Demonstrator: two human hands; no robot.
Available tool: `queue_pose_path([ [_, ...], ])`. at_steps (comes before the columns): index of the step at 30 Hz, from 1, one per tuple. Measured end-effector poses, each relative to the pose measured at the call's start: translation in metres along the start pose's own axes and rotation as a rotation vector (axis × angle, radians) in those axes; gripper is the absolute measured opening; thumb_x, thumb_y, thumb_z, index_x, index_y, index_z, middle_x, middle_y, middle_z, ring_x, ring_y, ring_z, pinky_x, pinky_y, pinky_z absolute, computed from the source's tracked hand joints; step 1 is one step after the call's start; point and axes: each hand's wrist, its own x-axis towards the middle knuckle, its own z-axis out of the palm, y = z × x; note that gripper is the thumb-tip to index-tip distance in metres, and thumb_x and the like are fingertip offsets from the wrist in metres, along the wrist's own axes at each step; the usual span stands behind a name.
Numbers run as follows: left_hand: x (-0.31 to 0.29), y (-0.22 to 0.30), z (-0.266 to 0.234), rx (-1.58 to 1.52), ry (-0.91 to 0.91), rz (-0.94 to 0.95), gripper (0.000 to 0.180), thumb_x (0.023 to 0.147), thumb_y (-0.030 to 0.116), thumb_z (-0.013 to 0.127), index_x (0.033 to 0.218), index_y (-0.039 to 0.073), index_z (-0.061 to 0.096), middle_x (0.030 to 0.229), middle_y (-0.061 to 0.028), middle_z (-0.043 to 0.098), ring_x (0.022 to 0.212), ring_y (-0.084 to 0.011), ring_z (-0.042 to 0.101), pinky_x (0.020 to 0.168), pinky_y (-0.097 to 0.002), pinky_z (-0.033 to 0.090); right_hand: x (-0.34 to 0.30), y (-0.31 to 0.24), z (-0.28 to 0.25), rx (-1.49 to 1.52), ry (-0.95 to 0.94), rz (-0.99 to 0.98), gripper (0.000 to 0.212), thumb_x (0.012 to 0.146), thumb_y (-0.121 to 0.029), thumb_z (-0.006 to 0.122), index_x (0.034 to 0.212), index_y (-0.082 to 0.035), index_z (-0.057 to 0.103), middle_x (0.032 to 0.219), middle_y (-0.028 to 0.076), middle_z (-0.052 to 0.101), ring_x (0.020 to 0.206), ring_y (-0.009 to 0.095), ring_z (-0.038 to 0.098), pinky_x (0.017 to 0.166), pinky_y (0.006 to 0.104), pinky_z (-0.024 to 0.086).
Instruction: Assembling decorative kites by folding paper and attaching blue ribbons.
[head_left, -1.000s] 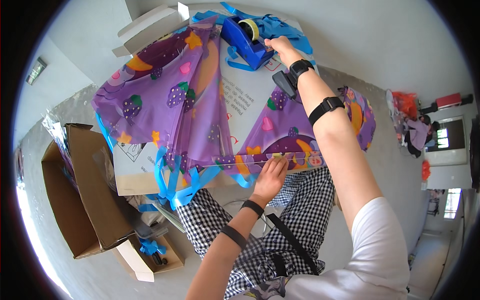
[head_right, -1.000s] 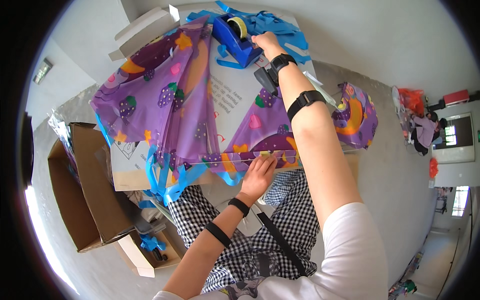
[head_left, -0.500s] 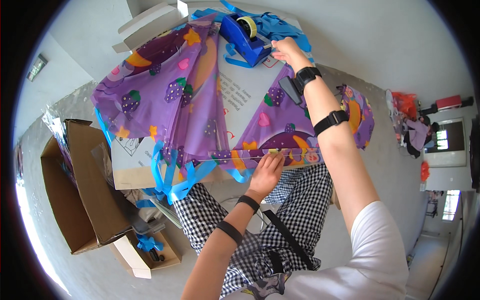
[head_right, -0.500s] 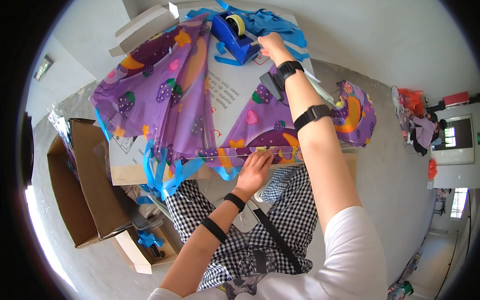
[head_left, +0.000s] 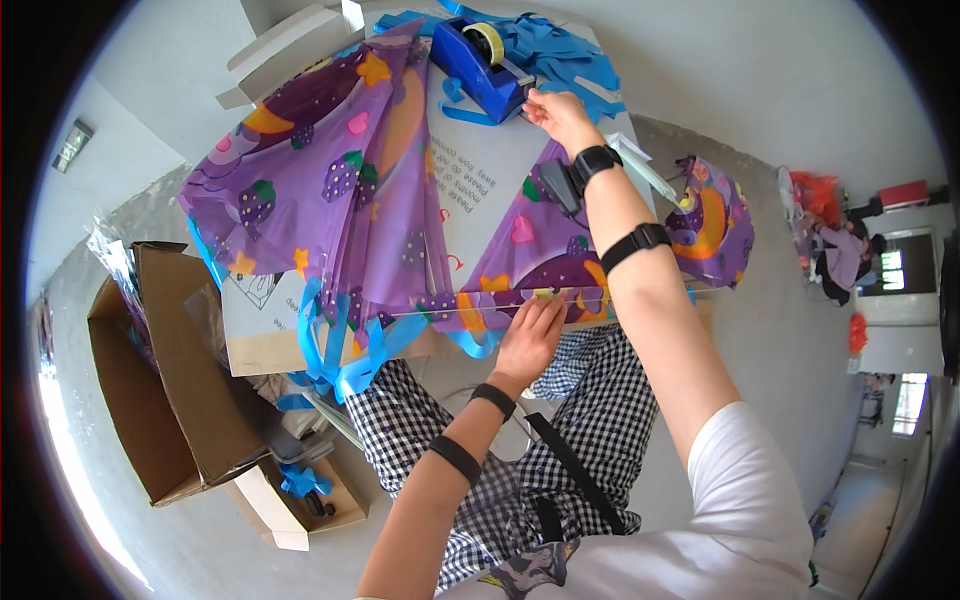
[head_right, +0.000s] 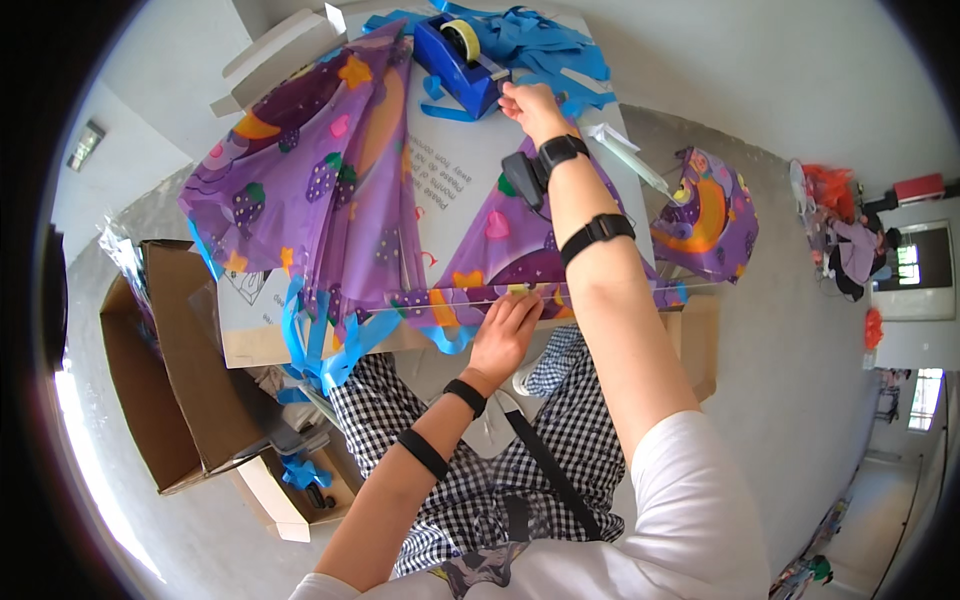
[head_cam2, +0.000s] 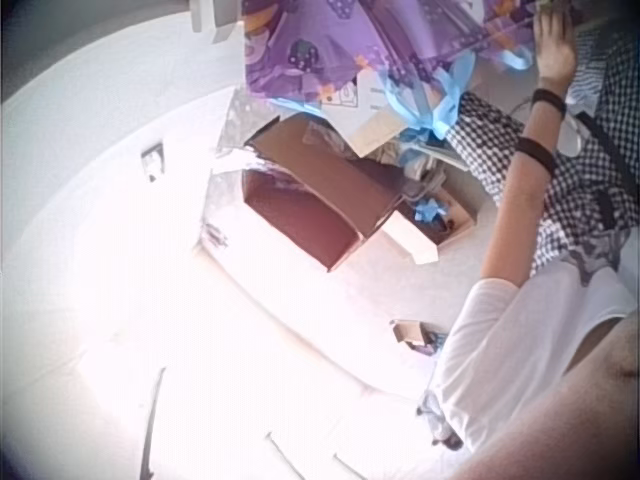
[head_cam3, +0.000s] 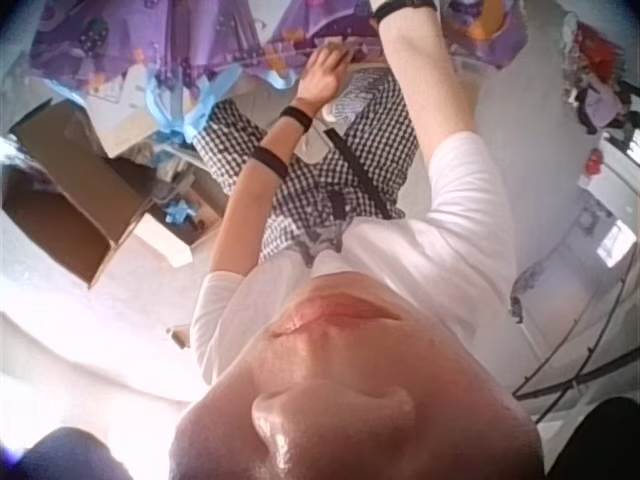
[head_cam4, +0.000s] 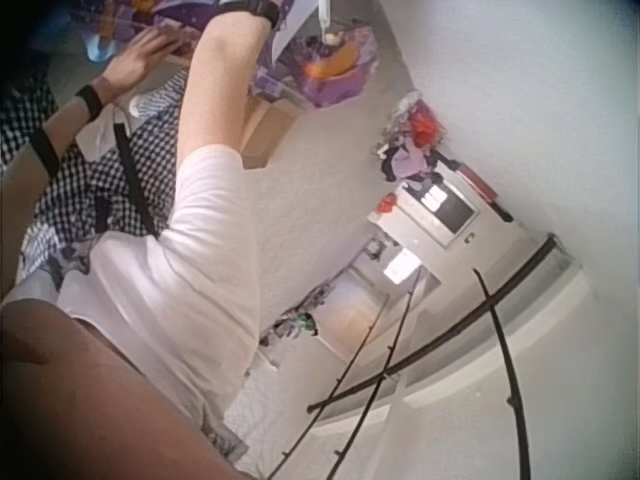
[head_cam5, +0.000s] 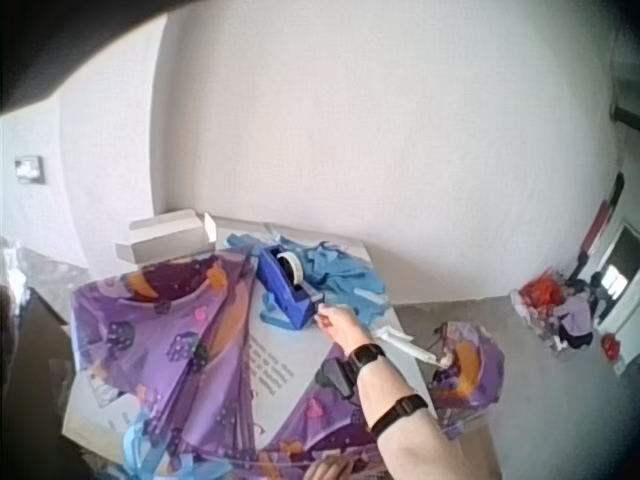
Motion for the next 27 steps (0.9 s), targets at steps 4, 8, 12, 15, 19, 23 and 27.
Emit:
queue_pose_path([
  [4,0.003,0.001,-0.003,0.008,0.006,0.022,0.042,0.080,0.008,0.059,0.120,-0.004,0.062,0.126,-0.0121,0.059,0.121,-0.0280,0.054,0.110,-0.0426,0.041,-0.022,0.021,0.023,-0.278,0.214,-0.004,0.012,0.091,-0.009,0.068,0.099,0.000,0.067,0.089,0.007,0.070,0.074,0.018,0.066,0.062,0.0308,0.052],
  [8,0.002,-0.001,-0.001,-0.032,0.017,0.015,0.039,0.080,0.007,0.059,0.118,-0.002,0.064,0.124,-0.0119,0.060,0.118,-0.0282,0.055,0.107,-0.0425,0.043,-0.093,0.020,0.001,-0.206,-0.088,-0.350,0.022,0.093,-0.018,0.069,0.109,-0.004,0.068,0.097,0.002,0.071,0.088,0.010,0.064,0.075,0.0267,0.051],
  [12,0.001,-0.004,0.004,-0.015,0.002,0.018,0.041,0.079,0.008,0.058,0.119,0.000,0.063,0.122,-0.0099,0.061,0.115,-0.0278,0.057,0.105,-0.0423,0.043,-0.204,0.020,-0.075,-0.152,-0.103,-0.525,0.012,0.093,-0.011,0.068,0.102,-0.003,0.065,0.094,0.002,0.072,0.085,0.011,0.067,0.076,0.0243,0.050],
  [15,0.002,-0.005,0.006,0.007,0.026,0.033,0.039,0.079,0.009,0.059,0.117,0.002,0.063,0.120,-0.0088,0.062,0.113,-0.0279,0.058,0.103,-0.0427,0.045,-0.275,0.040,-0.120,-0.300,0.099,-0.371,0.009,0.096,-0.012,0.064,0.103,-0.007,0.065,0.099,0.002,0.072,0.091,0.010,0.069,0.076,0.0225,0.049],
  [19,0.005,-0.007,0.008,0.030,0.035,0.044,0.037,0.079,0.006,0.059,0.115,0.002,0.065,0.118,-0.0083,0.063,0.112,-0.0276,0.058,0.101,-0.0412,0.047,-0.321,0.082,-0.138,-0.357,0.157,-0.143,0.008,0.095,-0.012,0.066,0.102,-0.008,0.065,0.095,0.001,0.072,0.084,0.009,0.068,0.067,0.0210,0.047],
  [23,0.003,-0.007,0.011,0.021,0.051,0.016,0.035,0.078,0.005,0.059,0.112,0.004,0.066,0.117,-0.0068,0.064,0.112,-0.0272,0.059,0.101,-0.0410,0.047,-0.330,0.106,-0.128,-0.250,0.190,-0.009,0.013,0.093,-0.014,0.070,0.103,-0.007,0.066,0.093,0.003,0.072,0.084,0.011,0.070,0.066,0.0222,0.048],
  [27,0.003,-0.008,0.012,0.022,0.063,0.023,0.033,0.078,0.004,0.060,0.111,0.005,0.066,0.116,-0.0061,0.064,0.112,-0.0272,0.059,0.100,-0.0411,0.047,-0.324,0.107,-0.108,-0.166,0.245,0.027,0.025,0.088,-0.014,0.075,0.108,-0.004,0.064,0.093,0.005,0.073,0.081,0.014,0.072,0.064,0.0231,0.047],
])
